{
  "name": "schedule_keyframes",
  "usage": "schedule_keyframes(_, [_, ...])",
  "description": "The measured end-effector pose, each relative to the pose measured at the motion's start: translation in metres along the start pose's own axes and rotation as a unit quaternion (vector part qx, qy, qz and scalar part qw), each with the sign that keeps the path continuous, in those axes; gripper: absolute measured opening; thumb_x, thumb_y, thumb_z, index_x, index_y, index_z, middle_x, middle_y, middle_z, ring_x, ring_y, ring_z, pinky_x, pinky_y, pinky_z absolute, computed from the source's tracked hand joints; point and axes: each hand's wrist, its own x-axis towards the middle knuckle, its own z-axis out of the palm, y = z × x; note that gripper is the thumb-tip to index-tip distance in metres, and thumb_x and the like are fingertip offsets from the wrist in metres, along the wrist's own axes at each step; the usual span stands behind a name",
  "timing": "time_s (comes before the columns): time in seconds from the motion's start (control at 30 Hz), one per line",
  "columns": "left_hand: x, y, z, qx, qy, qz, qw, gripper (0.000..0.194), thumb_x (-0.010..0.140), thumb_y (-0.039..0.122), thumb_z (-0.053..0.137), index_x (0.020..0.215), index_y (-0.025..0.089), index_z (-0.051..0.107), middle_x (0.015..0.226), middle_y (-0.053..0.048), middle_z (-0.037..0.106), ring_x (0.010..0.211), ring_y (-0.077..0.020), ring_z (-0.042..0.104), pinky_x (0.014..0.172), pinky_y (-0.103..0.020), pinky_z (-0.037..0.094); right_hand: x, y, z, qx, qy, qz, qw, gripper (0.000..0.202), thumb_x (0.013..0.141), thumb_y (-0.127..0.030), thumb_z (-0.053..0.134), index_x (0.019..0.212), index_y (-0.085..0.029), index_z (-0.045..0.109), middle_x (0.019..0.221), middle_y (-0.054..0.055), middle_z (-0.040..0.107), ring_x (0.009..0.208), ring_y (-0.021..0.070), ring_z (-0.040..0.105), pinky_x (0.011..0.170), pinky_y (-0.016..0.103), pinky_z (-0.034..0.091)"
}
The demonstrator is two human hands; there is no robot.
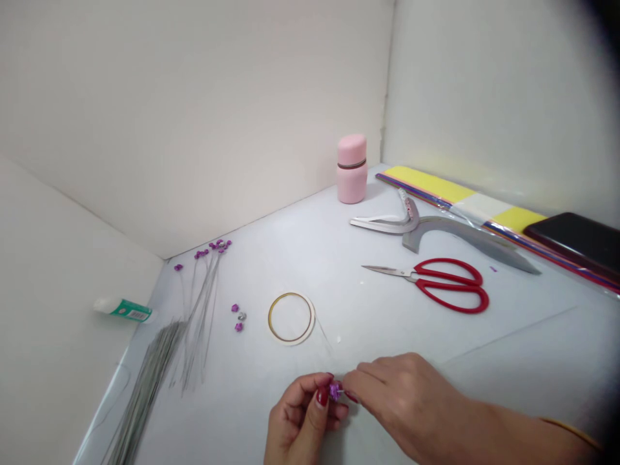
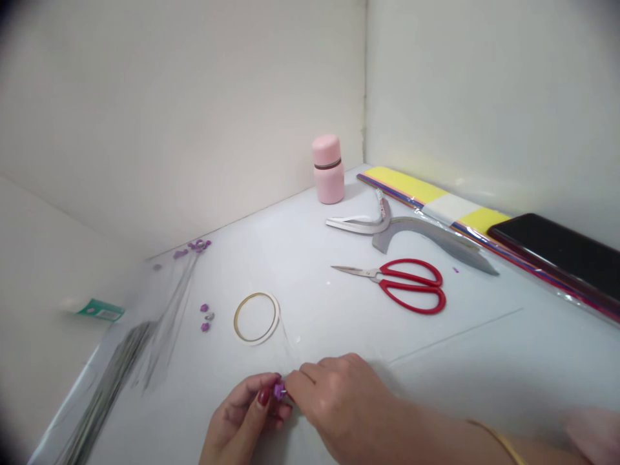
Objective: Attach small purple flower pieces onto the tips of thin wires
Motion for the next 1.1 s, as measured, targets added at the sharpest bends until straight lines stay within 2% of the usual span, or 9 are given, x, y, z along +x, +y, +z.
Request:
schedule_keyframes(0.3, [0.0014,-0.0028,-0.0022,-0.008,-0.019,0.001,1.0,0.026,0.058,0.037,0.076,0.072,0.016,0.073,0.06,-0.006,0.073,0.053,-0.0112,0.063,0.051,-0.018,0.047,-0.001,0.0018,0.0004,-0.003,0.01,-0.016,1.0,0.018,0.075,-0.004,0.042,0.077,-0.018,0.054,0.071,0.001,0.061,0.058,0.014,0.055,0.05,0.025,0.032])
schedule_keyframes(0.67, [0.0009,-0.0009,-0.0016,-0.002,-0.014,0.001,1.0,0.028,0.056,0.038,0.077,0.071,0.015,0.073,0.059,-0.006,0.073,0.052,-0.0111,0.063,0.051,-0.017,0.047,-0.0007,0.0038,0.0024,-0.001,0.017,-0.02,1.0,0.017,0.074,-0.005,0.044,0.078,-0.018,0.054,0.07,0.0,0.061,0.057,0.0146,0.054,0.05,0.026,0.032])
schedule_keyframes(1.1, [0.0013,-0.0031,0.0008,-0.023,-0.01,0.008,1.0,0.024,0.051,0.032,0.08,0.065,0.015,0.072,0.05,-0.003,0.07,0.045,-0.0077,0.06,0.047,-0.014,0.045,-0.0007,-0.0008,-0.0019,-0.002,-0.012,-0.009,1.0,0.019,0.07,-0.002,0.046,0.078,-0.018,0.055,0.072,0.001,0.061,0.059,0.0146,0.055,0.051,0.025,0.033])
